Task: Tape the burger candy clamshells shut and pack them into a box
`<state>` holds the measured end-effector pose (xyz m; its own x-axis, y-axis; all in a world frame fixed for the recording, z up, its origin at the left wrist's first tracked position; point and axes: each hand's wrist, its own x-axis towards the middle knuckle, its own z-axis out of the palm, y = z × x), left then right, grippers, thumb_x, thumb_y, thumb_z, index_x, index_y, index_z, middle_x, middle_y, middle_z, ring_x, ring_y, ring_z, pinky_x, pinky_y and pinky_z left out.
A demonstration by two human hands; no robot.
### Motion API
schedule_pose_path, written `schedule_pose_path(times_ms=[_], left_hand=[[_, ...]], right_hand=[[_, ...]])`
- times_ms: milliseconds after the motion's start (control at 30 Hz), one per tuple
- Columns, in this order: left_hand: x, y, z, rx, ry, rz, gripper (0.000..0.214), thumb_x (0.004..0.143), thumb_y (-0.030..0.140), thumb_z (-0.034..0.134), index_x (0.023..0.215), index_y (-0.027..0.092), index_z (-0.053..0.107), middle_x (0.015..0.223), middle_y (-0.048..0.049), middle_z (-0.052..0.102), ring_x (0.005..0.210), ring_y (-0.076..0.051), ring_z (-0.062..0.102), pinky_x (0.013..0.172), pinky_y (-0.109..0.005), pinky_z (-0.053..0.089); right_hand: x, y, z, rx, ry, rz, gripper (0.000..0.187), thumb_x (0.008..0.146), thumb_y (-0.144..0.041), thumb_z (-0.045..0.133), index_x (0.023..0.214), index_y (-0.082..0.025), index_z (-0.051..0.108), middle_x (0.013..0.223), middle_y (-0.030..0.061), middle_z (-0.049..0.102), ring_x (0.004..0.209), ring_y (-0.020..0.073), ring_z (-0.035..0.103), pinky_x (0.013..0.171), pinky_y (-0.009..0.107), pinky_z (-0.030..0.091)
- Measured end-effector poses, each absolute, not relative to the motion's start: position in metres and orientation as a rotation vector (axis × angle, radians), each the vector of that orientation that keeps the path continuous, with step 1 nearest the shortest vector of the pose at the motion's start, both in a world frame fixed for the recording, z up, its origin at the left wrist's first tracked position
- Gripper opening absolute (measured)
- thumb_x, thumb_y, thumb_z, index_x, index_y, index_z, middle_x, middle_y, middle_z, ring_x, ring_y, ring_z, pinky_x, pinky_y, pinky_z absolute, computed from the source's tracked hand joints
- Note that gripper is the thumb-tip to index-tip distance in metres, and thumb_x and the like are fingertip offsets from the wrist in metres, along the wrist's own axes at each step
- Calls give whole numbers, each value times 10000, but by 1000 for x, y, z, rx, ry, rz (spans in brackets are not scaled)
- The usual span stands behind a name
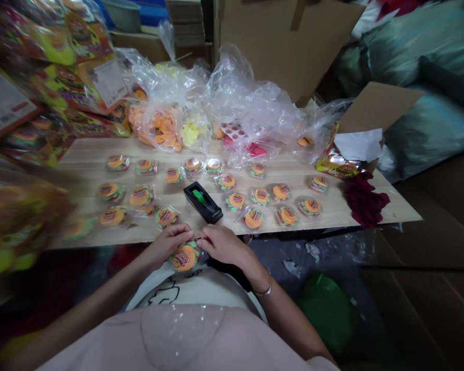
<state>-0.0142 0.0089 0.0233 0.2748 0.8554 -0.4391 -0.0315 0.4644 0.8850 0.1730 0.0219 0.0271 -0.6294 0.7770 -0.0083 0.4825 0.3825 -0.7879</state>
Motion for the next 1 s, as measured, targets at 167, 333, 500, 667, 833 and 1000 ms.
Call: schedule_pose_path(times_ms=[167,333,500,667,833,1000], left_hand=[[-16,5,29,916,1217,760,294,673,402,661,612,150,522,567,56,450,523,-78,398,502,-197,288],[-9,4,35,981,1208,801,287,663,394,652,584,155,513,549,56,439,525,-85,386,504,-204,297],[-2,7,36,998,1196,804,293,673,378,653,555,154,507,543,52,438,530,-86,395,511,-204,301],[-6,-2,30,796,1084,752,280,690,407,673,808,164,598,696,21,578,618,-117,522,586,-219,389],[-7,-13,21,781,1155,874,246,702,378,673,716,157,566,664,32,560,594,-93,492,584,-201,385],[-2,-9,22,959,1169,822,252,670,344,703,633,141,558,592,38,521,570,-89,462,553,-191,357]], right_hand=[[173,7,34,-1305,-1974,894,85,855,-253,551,843,-178,589,815,24,568,752,145,512,669,246,365],[163,-6,25,-1226,-1747,1271,195,863,-269,517,730,-162,613,658,-12,545,627,116,478,601,226,353],[154,-3,12,-1157,-1520,1556,248,853,-365,509,706,-167,539,628,-38,479,567,91,413,526,201,320],[158,-9,1,-1209,-1279,1604,311,827,-463,523,707,-177,505,607,-46,453,530,90,396,495,203,317],[163,-19,-9,-1195,-1156,1640,322,801,-484,561,729,-173,522,629,-40,463,550,93,403,515,207,332],[162,-15,-5,-1104,-1195,1671,271,765,-431,630,785,-174,549,685,-38,494,597,93,427,548,203,342]])
